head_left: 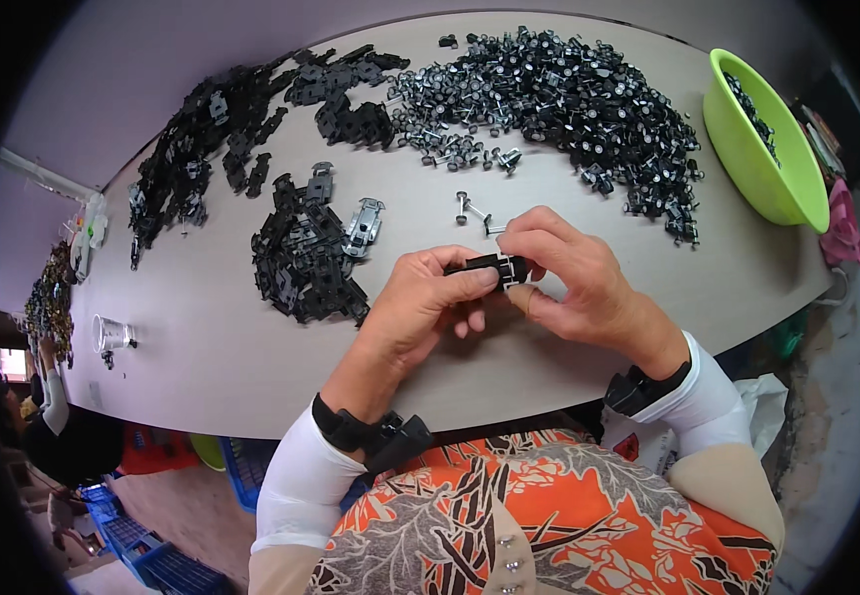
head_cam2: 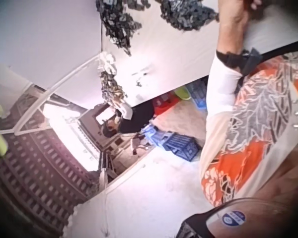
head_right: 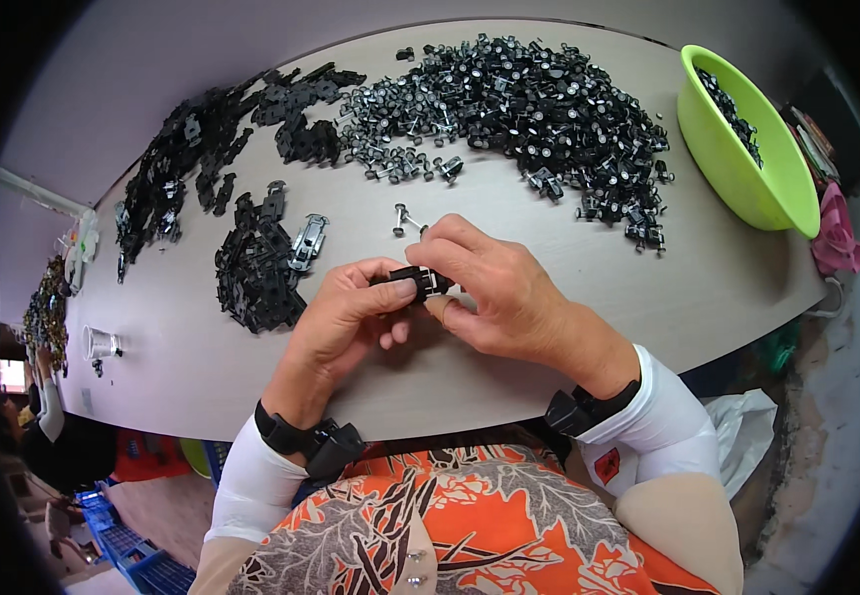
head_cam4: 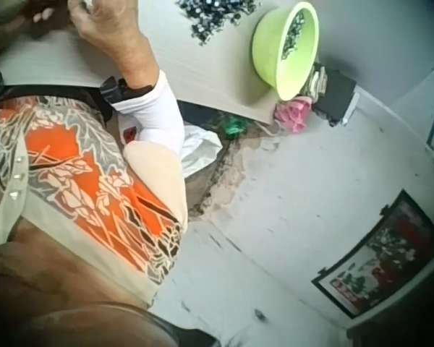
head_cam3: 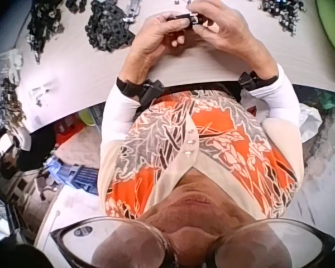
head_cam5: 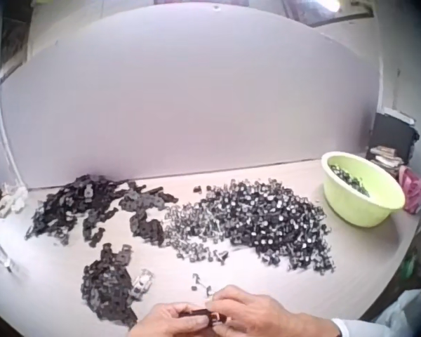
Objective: The person sits at a table and assembles small black plastic components with metal bolts. They pick up a plastic piece and a bolt, insert the bolt into the plastic piece, and place the assembled unit on the table. This process is repeated continuously with components from piles on the table.
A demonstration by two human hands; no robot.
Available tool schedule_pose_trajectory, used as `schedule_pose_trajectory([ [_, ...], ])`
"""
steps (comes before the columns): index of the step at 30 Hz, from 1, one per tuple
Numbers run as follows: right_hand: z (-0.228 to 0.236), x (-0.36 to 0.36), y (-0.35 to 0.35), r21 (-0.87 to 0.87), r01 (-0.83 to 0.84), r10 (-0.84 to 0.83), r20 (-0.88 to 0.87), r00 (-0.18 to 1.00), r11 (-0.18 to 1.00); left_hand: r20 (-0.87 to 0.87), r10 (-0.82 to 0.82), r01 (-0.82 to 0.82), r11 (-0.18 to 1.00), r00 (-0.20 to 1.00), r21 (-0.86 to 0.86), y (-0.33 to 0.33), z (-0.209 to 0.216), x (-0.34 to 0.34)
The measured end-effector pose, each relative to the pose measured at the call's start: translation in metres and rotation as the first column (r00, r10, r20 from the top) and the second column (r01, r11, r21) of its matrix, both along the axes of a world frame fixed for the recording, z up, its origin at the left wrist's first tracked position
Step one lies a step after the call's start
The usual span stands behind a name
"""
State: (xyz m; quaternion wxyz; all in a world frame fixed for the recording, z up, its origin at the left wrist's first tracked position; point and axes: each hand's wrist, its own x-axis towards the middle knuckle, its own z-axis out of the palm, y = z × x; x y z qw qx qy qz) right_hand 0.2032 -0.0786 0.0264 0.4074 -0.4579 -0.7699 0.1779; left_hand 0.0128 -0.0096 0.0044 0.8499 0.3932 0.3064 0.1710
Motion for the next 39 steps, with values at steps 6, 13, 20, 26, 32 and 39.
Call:
schedule_pose_trajectory([
  [6,-0.004,-0.002,-0.001,0.068,-0.031,0.026,0.076,0.997,0.997,0.032,0.017,-0.017,1.000,0.999,-0.016,-0.005,0.001,0.002],
  [13,-0.003,-0.004,-0.005,-0.028,-0.036,0.036,-0.008,0.999,0.999,0.136,0.040,-0.026,0.995,0.990,-0.100,-0.005,-0.008,-0.002],
  [20,-0.006,-0.005,-0.007,0.126,-0.053,0.049,0.037,0.998,0.991,0.139,0.069,-0.064,0.997,0.988,-0.040,-0.013,0.004,0.000],
  [26,0.002,-0.001,0.004,0.021,-0.059,0.057,0.066,0.996,0.998,0.061,0.116,-0.120,0.991,0.991,0.063,-0.010,0.002,-0.001],
  [32,-0.012,0.045,0.084,0.173,0.120,-0.177,0.368,0.913,0.978,0.009,0.226,-0.225,0.970,0.974,0.092,-0.002,-0.006,-0.001],
  [39,0.000,0.046,0.067,-0.227,0.198,-0.151,0.210,0.966,0.954,0.017,0.241,-0.241,0.968,0.970,0.074,0.000,-0.006,-0.002],
])
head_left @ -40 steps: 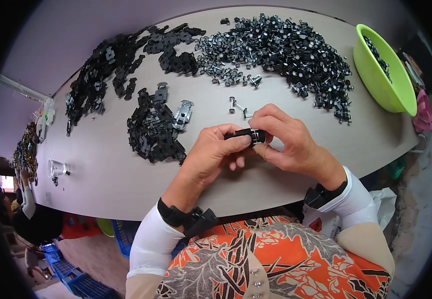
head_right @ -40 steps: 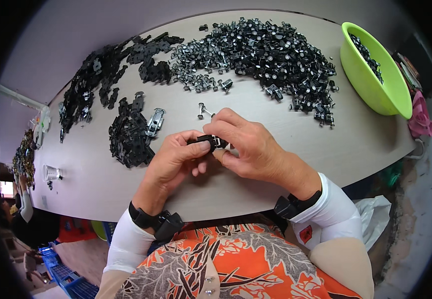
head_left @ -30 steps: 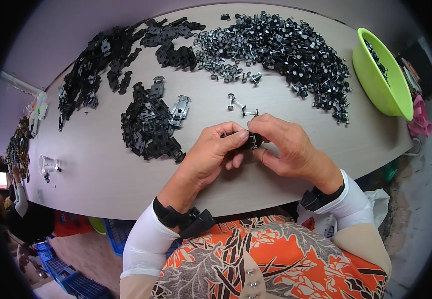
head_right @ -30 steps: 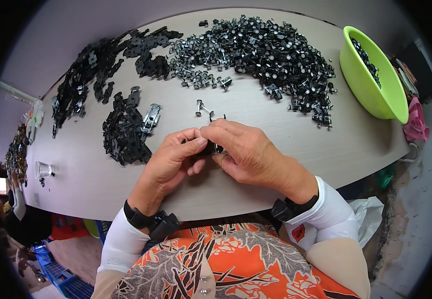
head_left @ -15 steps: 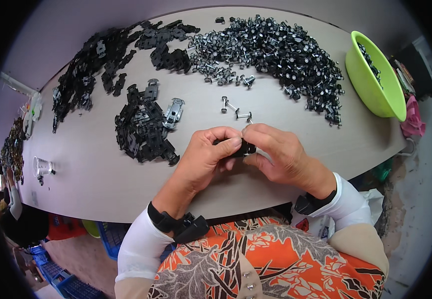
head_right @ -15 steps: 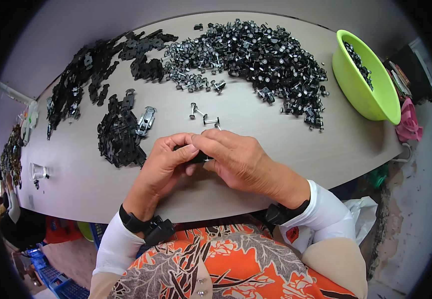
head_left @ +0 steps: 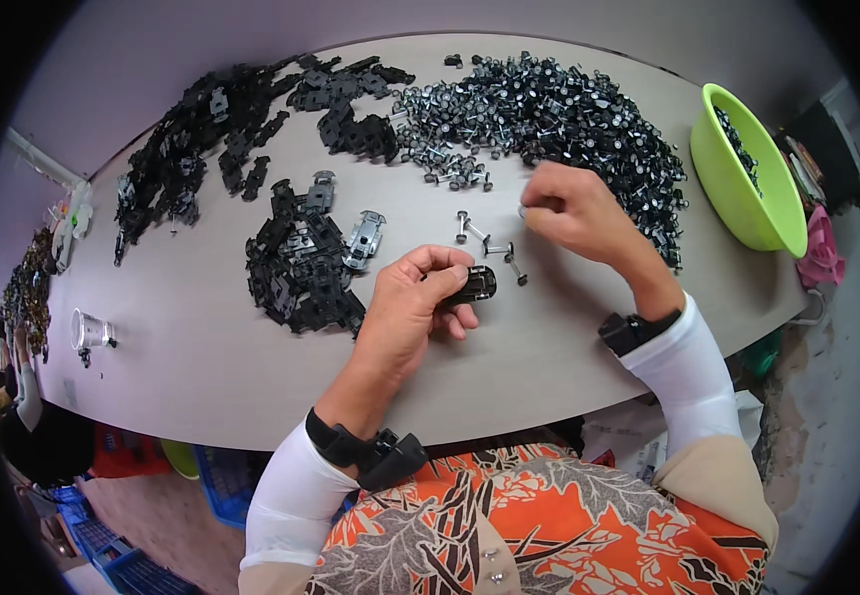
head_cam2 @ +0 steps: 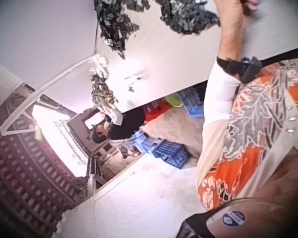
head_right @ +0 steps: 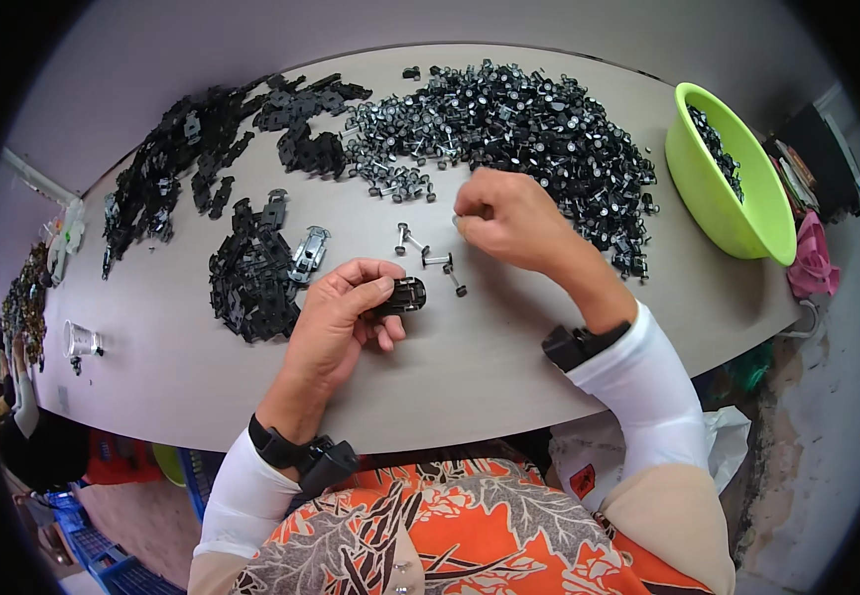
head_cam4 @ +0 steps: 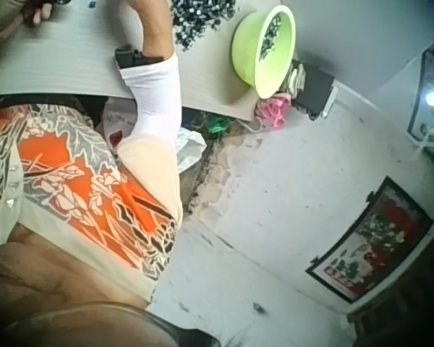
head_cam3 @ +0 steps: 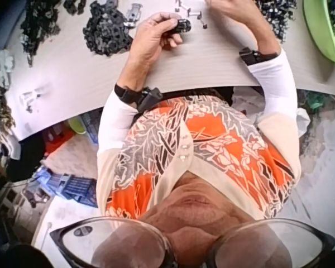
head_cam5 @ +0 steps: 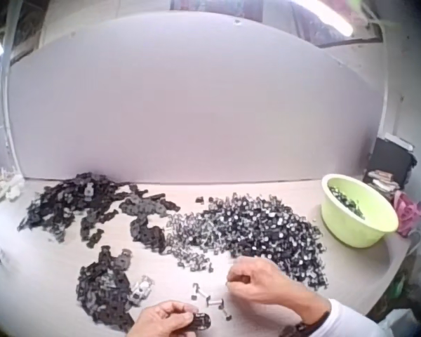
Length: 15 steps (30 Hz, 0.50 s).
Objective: The person sits at a table and assembles small black plastic components with metal bolts. They pick up a plastic piece and a bolt, insert the bolt into the plastic piece, and place the assembled unit on the table. This process is repeated continuously with components from piles on the table.
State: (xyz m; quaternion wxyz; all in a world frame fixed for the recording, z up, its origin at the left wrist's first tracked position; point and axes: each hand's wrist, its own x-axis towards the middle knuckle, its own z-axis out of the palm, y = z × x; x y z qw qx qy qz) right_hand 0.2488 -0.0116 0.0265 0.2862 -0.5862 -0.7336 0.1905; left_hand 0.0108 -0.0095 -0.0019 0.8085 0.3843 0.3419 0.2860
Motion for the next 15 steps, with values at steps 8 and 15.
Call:
schedule_pose_trajectory([
  [8,0.010,0.016,-0.037,-0.625,-0.002,-0.234,-0.295,0.926,0.781,-0.025,-0.062,0.062,0.998,0.998,-0.008,-0.005,0.003,0.002],
  [15,0.005,0.017,-0.052,-0.124,0.126,-0.140,-0.112,0.984,0.984,-0.068,-0.072,0.071,0.997,0.995,-0.011,-0.003,0.004,0.001],
])
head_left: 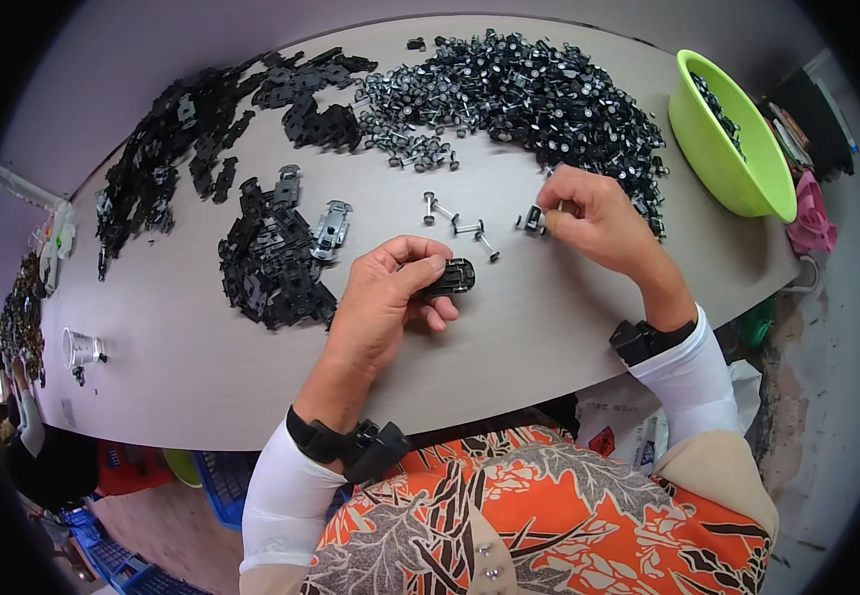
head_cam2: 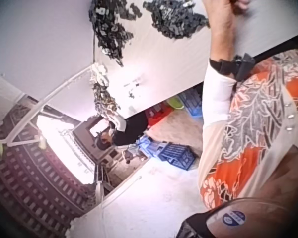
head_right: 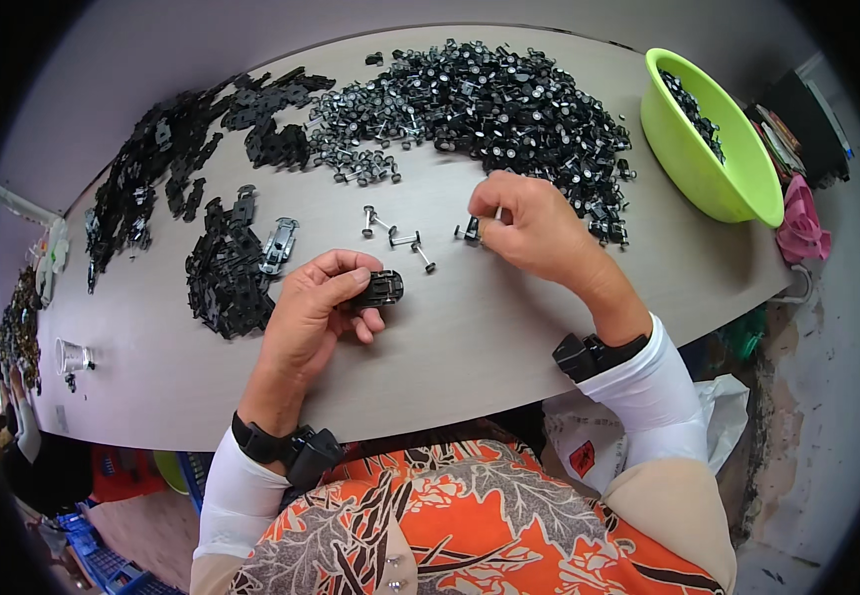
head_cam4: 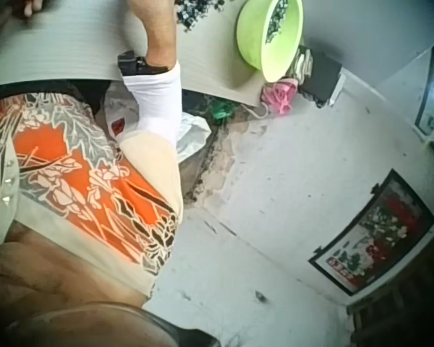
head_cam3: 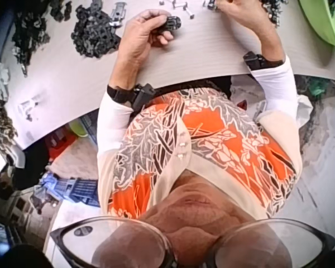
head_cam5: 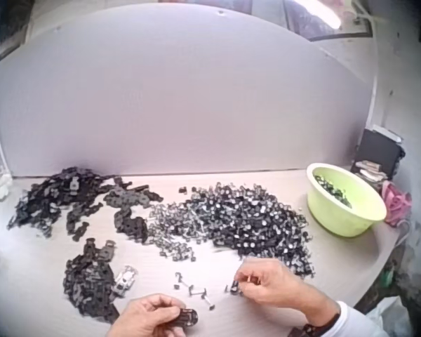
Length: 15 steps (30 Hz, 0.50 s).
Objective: The person sits at a table and assembles small black plastic components with metal bolts. They pick up a plastic piece and a bolt, insert the bolt into the plastic piece, and place the assembled unit on the table. This process is repeated continuously with components from piles on the table.
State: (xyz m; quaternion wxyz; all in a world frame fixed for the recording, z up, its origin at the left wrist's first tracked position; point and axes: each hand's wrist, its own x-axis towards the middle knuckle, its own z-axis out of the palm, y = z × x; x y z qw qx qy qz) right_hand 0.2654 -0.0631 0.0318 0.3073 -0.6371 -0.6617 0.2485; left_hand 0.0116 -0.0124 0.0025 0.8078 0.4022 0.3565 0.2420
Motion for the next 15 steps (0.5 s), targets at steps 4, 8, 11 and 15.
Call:
schedule_pose_trajectory([
  [4,-0.003,-0.008,0.003,0.146,-0.048,0.040,0.057,0.998,0.988,-0.006,-0.016,0.016,1.000,1.000,0.000,0.000,0.002,0.000],
  [8,-0.012,-0.003,0.007,0.080,-0.085,0.066,0.216,0.974,0.993,0.006,-0.036,0.036,0.999,0.999,-0.011,0.001,0.002,0.000],
  [11,-0.008,-0.006,0.005,0.092,-0.135,0.106,0.265,0.958,0.987,0.008,-0.044,0.044,0.999,0.999,-0.028,0.001,0.003,0.000],
  [15,-0.007,-0.007,-0.010,0.184,-0.291,0.229,0.300,0.926,0.939,-0.008,-0.049,0.049,0.999,0.999,-0.021,-0.001,0.003,0.000],
])
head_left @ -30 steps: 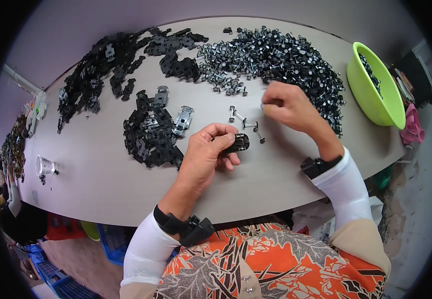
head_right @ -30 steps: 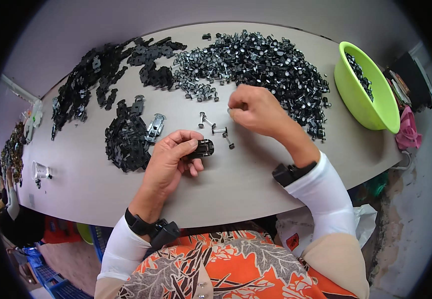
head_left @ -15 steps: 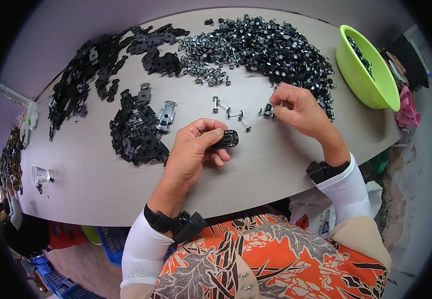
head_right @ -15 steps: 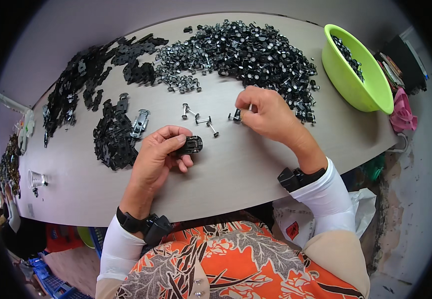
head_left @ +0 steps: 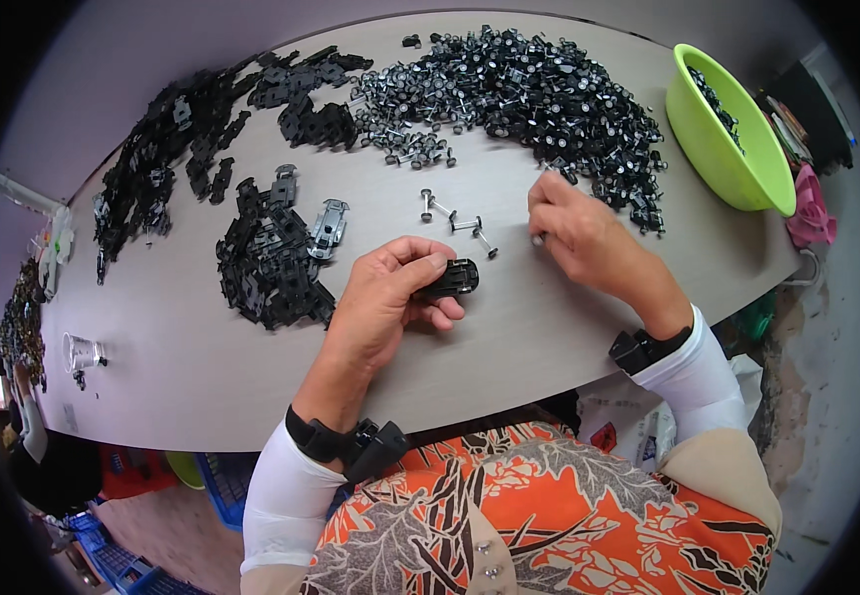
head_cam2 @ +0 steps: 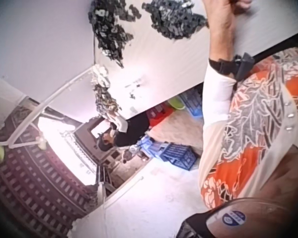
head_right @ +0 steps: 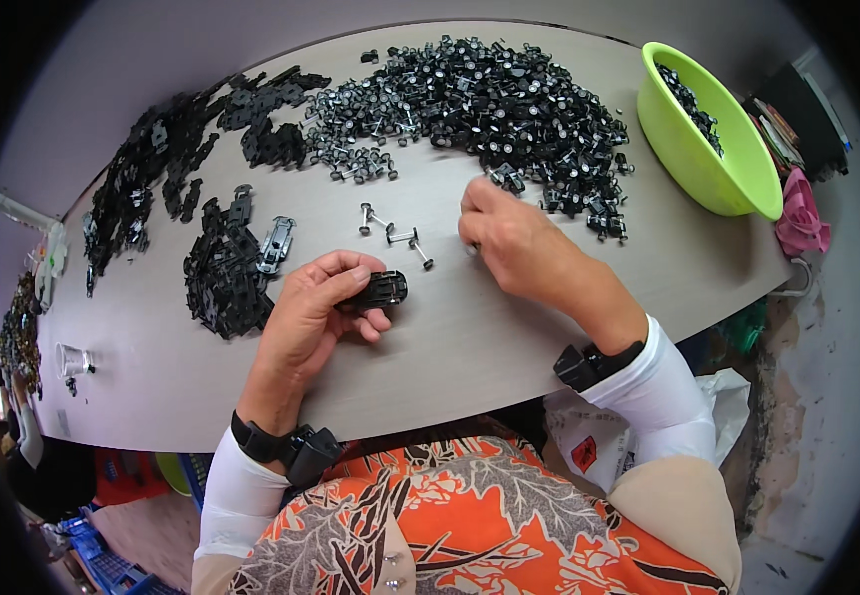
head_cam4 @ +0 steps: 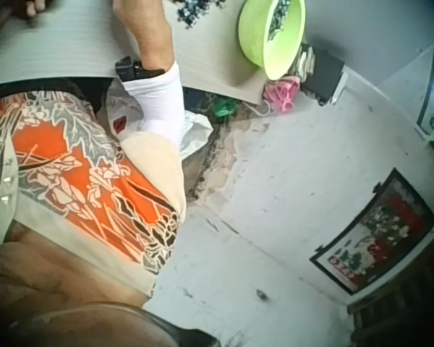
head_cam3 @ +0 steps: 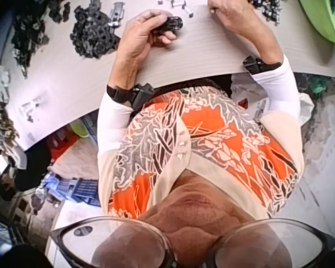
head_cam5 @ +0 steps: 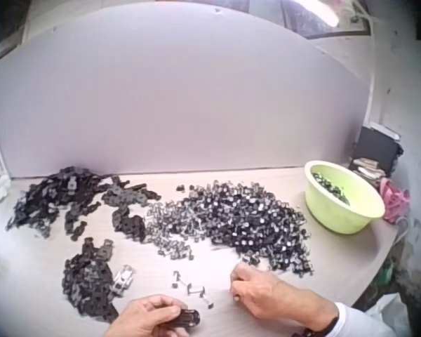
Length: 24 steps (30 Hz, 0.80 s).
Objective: The person sits at a table and assembles small black plastic components with metal bolts. They pick up a plastic piece and a bolt, insert the bolt into the plastic piece, and place the assembled unit on the table. This process is repeated continuously with components from piles on the table.
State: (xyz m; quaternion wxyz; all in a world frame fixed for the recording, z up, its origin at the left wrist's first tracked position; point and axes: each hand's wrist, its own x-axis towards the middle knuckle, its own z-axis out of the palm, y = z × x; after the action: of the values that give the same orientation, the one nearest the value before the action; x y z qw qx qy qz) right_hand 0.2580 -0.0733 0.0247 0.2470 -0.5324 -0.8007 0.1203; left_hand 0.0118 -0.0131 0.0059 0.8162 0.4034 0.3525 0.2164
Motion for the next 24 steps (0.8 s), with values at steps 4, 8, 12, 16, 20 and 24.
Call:
schedule_pose_trajectory([
  [4,-0.006,0.009,-0.012,0.027,-0.028,0.028,-0.014,1.000,0.999,0.011,-0.023,0.023,1.000,1.000,-0.021,-0.001,0.000,0.001],
  [8,-0.003,0.007,-0.015,-0.031,0.131,-0.130,0.026,0.991,0.991,0.046,-0.025,0.027,0.998,0.999,-0.053,-0.002,0.000,0.001],
  [12,-0.006,0.003,-0.016,-0.012,0.133,-0.133,-0.010,0.991,0.991,0.139,-0.010,0.033,0.985,0.990,-0.169,0.001,0.001,0.001],
  [16,0.014,-0.035,-0.015,0.125,0.002,0.032,-0.265,0.964,0.992,0.243,-0.020,0.080,0.967,0.970,-0.242,0.002,-0.006,-0.001],
  [20,0.003,-0.069,-0.012,0.178,-0.021,0.067,-0.259,0.964,0.984,0.332,-0.003,0.108,0.948,0.943,-0.298,0.001,-0.009,-0.002],
  [24,-0.001,-0.076,-0.011,0.183,0.010,0.033,-0.228,0.973,0.983,0.303,0.016,0.069,0.961,0.953,-0.267,-0.004,-0.009,-0.005],
])
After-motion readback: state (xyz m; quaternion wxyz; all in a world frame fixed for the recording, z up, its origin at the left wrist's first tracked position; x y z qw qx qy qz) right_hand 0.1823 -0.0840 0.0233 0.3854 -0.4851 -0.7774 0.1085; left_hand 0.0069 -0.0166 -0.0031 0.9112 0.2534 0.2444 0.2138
